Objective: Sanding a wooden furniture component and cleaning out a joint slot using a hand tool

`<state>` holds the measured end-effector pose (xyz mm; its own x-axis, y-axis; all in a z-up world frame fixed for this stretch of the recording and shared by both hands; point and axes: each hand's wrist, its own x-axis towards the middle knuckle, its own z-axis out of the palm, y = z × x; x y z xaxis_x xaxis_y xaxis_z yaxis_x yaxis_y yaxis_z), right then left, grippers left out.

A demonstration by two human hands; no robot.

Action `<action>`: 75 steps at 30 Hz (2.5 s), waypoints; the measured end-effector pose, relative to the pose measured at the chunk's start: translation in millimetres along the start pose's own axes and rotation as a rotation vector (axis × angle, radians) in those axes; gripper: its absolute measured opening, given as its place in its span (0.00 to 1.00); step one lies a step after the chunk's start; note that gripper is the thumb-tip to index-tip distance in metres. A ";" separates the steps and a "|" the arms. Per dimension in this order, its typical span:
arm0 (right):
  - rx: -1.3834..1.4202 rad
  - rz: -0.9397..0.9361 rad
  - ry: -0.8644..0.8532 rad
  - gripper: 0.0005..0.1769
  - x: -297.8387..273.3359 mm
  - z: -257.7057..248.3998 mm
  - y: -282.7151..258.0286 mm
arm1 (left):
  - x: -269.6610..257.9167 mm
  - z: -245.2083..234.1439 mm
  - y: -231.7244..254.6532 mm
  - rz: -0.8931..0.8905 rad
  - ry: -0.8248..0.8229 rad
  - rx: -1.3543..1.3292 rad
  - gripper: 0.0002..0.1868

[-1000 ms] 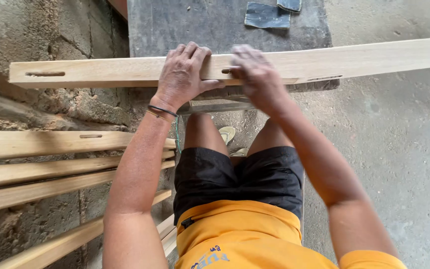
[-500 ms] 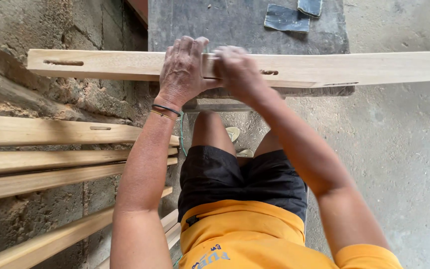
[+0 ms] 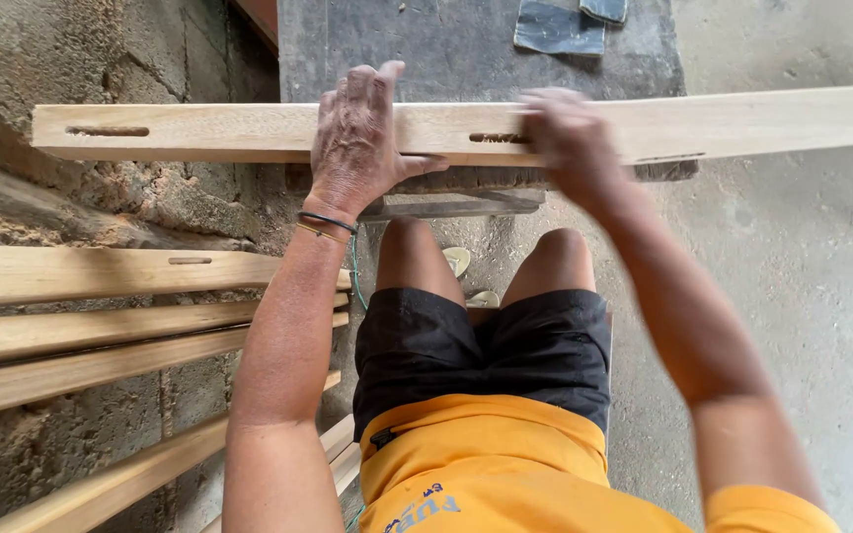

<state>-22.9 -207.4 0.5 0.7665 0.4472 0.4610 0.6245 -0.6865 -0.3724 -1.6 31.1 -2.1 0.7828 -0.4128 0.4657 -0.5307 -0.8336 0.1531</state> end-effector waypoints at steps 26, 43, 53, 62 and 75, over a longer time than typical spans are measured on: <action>-0.147 -0.144 -0.091 0.16 19.4 51.1 -44.9 | -1.0 3.3 -3.2 -0.021 -0.015 0.016 0.49; -0.148 -0.198 -0.027 0.16 22.5 61.6 -47.4 | -0.8 5.6 -1.0 -0.015 0.031 0.037 0.45; -0.219 0.064 -0.001 0.14 -57.4 -43.2 18.5 | -0.8 2.7 0.7 -0.029 0.006 0.083 0.56; -0.172 -0.149 -0.089 0.18 37.5 73.2 -41.7 | -0.1 1.8 0.4 -0.036 0.010 -0.030 0.49; -0.196 -0.050 0.063 0.07 -17.5 -0.5 -3.3 | 0.0 2.5 1.6 -0.036 -0.012 0.018 0.59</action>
<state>-38.4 -213.3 -5.9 0.7206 0.4507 0.5269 0.6154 -0.7658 -0.1865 -1.6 28.8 -4.0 0.8051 -0.3864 0.4499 -0.4960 -0.8546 0.1537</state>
